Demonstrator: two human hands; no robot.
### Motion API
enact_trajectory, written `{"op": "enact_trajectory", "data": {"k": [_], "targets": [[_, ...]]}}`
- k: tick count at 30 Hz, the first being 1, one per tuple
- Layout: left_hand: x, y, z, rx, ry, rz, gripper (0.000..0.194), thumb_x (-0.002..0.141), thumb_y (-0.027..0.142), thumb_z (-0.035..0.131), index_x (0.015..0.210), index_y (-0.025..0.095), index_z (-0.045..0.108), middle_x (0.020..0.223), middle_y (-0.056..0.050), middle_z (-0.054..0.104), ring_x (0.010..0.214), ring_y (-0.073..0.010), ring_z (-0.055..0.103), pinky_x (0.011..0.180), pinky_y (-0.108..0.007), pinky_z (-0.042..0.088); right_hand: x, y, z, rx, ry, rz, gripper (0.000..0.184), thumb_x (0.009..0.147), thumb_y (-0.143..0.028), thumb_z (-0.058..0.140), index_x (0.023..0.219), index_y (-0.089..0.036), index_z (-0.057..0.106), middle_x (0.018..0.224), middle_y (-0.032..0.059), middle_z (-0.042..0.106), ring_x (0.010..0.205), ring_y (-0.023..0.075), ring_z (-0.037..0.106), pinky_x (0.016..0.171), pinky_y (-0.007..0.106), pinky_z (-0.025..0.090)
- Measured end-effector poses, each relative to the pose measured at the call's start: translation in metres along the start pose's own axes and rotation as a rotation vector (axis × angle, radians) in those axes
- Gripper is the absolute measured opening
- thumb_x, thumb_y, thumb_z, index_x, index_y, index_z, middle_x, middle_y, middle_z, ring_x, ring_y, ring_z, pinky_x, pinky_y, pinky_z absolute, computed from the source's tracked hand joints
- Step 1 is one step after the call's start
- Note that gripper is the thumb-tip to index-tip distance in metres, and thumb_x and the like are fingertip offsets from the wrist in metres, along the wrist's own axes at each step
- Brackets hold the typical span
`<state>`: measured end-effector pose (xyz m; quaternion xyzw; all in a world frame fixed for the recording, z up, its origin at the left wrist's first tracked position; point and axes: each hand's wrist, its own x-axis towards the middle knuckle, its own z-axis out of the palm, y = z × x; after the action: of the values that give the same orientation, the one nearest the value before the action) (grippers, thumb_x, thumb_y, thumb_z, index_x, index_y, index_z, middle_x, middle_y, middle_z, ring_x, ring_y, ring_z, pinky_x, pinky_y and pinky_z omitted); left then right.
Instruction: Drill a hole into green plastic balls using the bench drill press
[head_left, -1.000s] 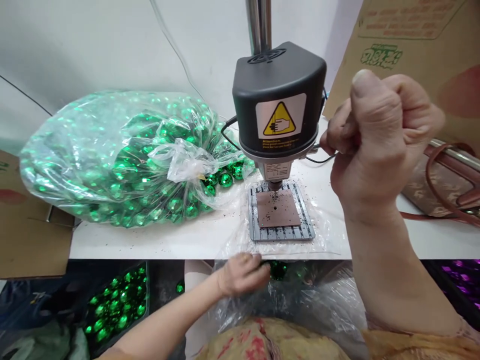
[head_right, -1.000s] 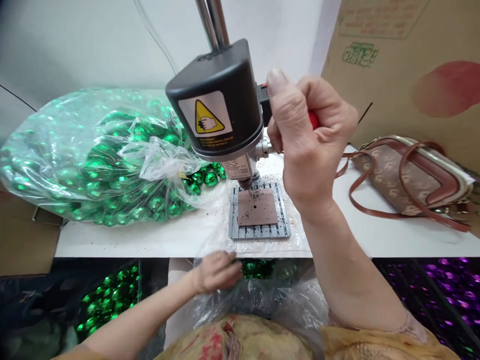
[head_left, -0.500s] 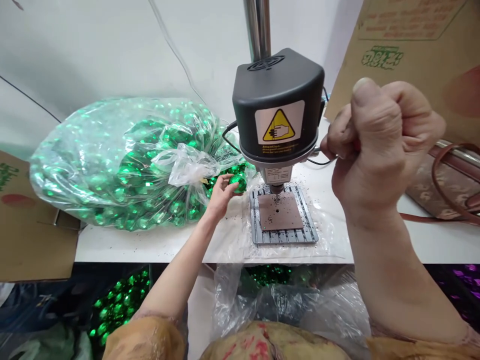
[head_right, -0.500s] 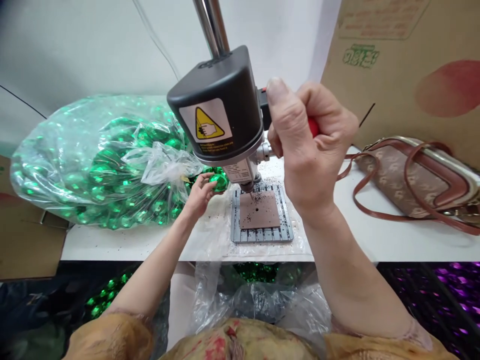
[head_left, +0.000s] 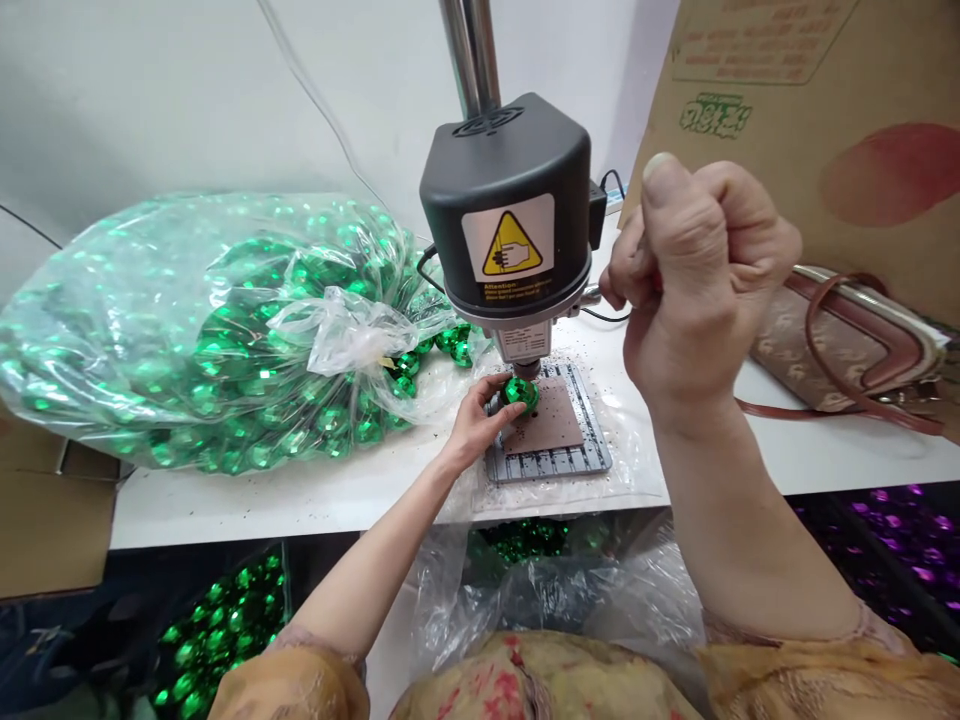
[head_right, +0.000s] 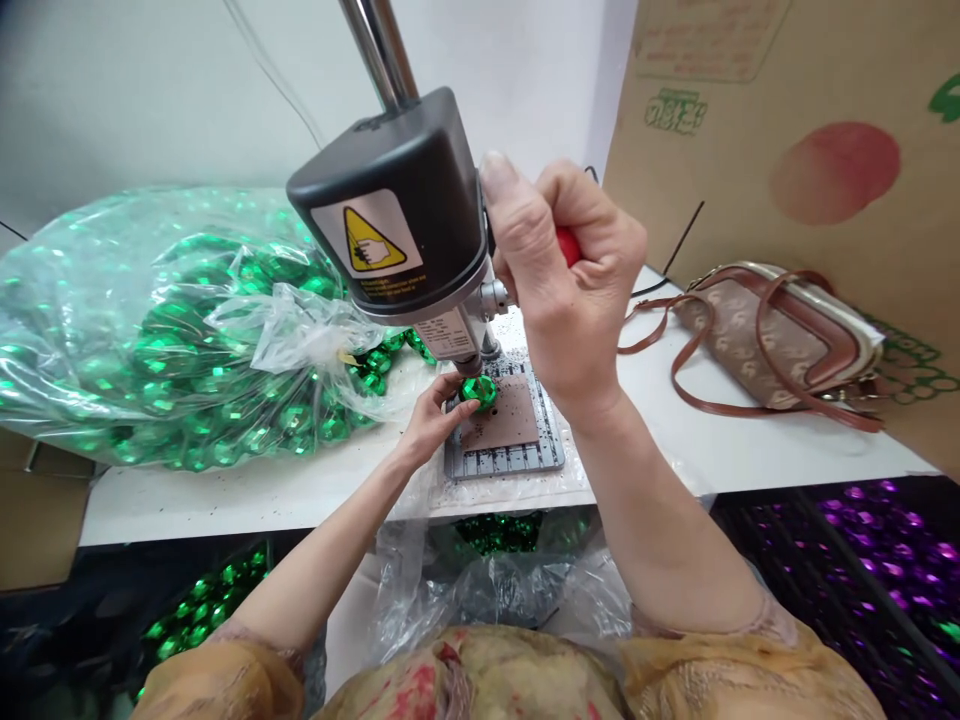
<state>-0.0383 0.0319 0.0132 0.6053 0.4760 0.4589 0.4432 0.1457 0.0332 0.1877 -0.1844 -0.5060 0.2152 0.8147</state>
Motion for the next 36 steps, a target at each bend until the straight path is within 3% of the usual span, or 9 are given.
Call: {"op": "enact_trajectory", "data": {"k": [8,13,18,25,29,36], "targets": [[-0.007,0.002,0.006,0.135,-0.017,-0.003,0.054,0.067,0.035,0.089,0.115,0.020,0.067,0.114,-0.008,0.068,0.109,-0.0255,0.063,0.098,-0.038,0.049,0.000,-0.001,-0.001,0.022,0.001,0.009,0.040,0.088,-0.028,0.061,0.057,-0.019,0.036,0.047,-0.0070,0.038,0.042,0.0025,0.032,0.042,0.024,0.025],[-0.010,0.008,0.020,0.206,0.000,0.114,0.047,0.068,0.030,0.087,0.107,0.019,0.064,0.113,-0.007,0.064,0.106,-0.0236,0.061,0.096,-0.037,0.049,-0.001,-0.001,-0.003,-0.061,-0.019,0.018,0.043,0.089,-0.035,0.060,0.059,-0.019,0.034,0.048,-0.0070,0.037,0.043,0.0014,0.035,0.044,0.022,0.030],[-0.015,0.001,0.032,0.127,0.029,0.070,0.051,0.071,0.030,0.085,0.114,0.020,0.060,0.116,-0.008,0.064,0.108,-0.0245,0.063,0.097,-0.040,0.051,-0.001,-0.001,-0.003,-0.106,-0.018,0.020,0.046,0.088,-0.041,0.060,0.060,-0.019,0.032,0.049,-0.0066,0.035,0.043,0.0015,0.032,0.044,0.022,0.029],[-0.020,-0.009,0.034,0.072,0.060,0.044,0.058,0.071,0.035,0.086,0.121,0.021,0.060,0.120,-0.010,0.065,0.114,-0.0266,0.063,0.103,-0.044,0.049,-0.008,0.001,-0.004,-0.026,0.028,-0.034,0.043,0.085,-0.032,0.064,0.056,-0.020,0.036,0.045,-0.0064,0.032,0.040,0.0052,0.032,0.042,0.028,0.024],[-0.020,-0.010,0.034,0.064,0.049,0.041,0.058,0.072,0.033,0.086,0.122,0.021,0.059,0.120,-0.010,0.065,0.113,-0.0265,0.063,0.103,-0.044,0.050,-0.021,0.003,-0.008,-0.005,0.062,-0.085,0.048,0.085,-0.029,0.063,0.054,-0.018,0.029,0.044,-0.0061,0.027,0.039,0.0051,0.030,0.041,0.029,0.024],[-0.021,-0.012,0.034,0.047,0.045,0.016,0.058,0.072,0.032,0.087,0.122,0.021,0.059,0.120,-0.010,0.066,0.114,-0.0278,0.063,0.103,-0.045,0.050,-0.033,0.009,-0.014,0.006,0.000,-0.155,0.045,0.085,-0.022,0.057,0.056,-0.017,0.023,0.044,-0.0066,0.024,0.038,0.0032,0.027,0.042,0.026,0.023]]}}
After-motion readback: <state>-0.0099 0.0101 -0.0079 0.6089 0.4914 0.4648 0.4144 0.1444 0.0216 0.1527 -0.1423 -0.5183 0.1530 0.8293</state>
